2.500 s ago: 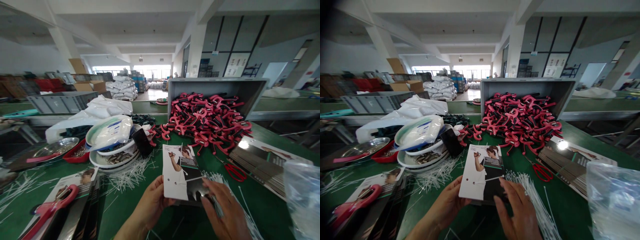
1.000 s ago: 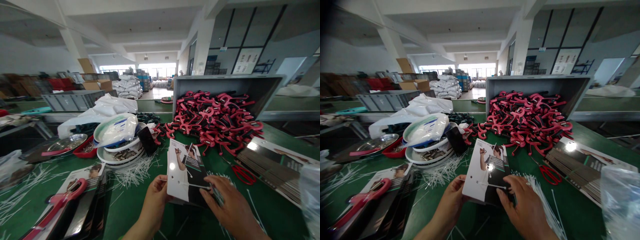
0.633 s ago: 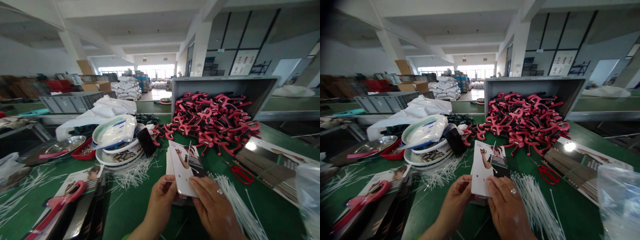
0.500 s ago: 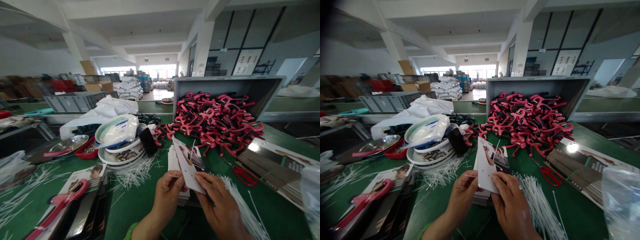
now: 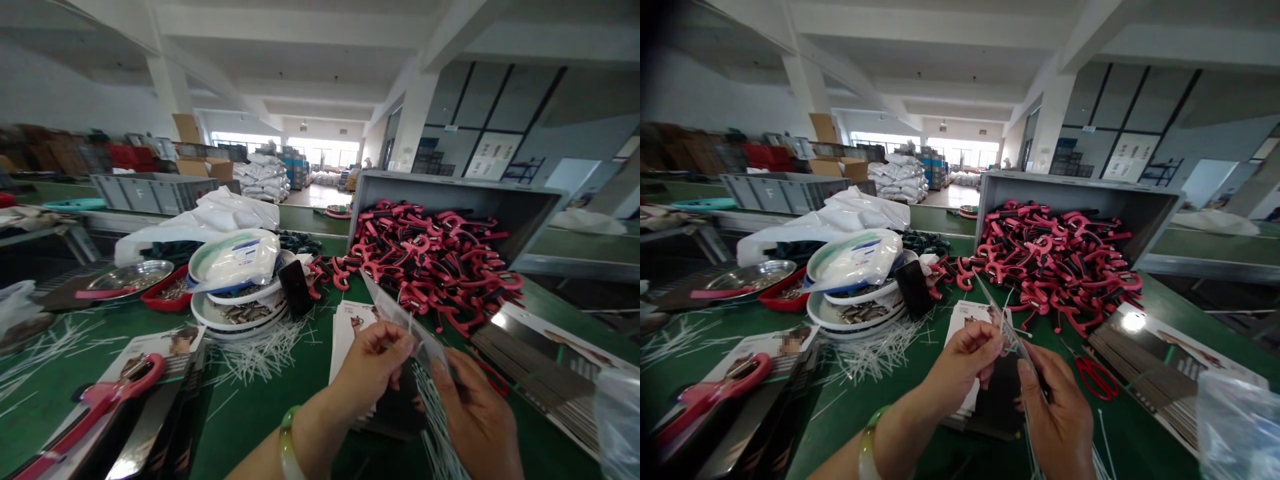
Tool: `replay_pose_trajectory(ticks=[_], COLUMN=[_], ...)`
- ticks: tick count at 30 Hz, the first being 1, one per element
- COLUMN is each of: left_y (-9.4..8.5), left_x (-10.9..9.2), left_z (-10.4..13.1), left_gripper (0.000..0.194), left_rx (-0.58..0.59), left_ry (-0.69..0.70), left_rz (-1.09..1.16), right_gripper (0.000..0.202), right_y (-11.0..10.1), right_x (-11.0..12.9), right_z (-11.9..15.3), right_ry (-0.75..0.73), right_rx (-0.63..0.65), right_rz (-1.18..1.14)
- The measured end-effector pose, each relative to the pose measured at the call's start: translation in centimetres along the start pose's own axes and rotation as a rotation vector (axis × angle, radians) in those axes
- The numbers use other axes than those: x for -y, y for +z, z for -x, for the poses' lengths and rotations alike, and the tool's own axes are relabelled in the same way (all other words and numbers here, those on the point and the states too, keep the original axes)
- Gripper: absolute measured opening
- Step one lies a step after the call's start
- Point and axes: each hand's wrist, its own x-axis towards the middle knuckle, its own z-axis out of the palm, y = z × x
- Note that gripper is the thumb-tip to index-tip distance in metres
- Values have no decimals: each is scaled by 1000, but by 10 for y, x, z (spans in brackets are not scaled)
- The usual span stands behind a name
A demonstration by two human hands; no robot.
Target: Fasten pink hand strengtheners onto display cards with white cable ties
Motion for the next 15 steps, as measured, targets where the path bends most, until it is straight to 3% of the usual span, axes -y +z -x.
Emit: replay_pose_trajectory(ticks=[6, 15], left_y=[-2, -2], left_x=[-8, -12], left_z=[7, 6], left_gripper=[38, 37], left_rx=[-10, 25], left_ry=[-166, -150], left_rz=[-15, -10], right_gripper=[32, 28], right_y=[3, 4], right_x=[-3, -3], right_z=[-3, -2], right_ry=[48, 32], right_rx=[-54, -31], right_rz=[-36, -92])
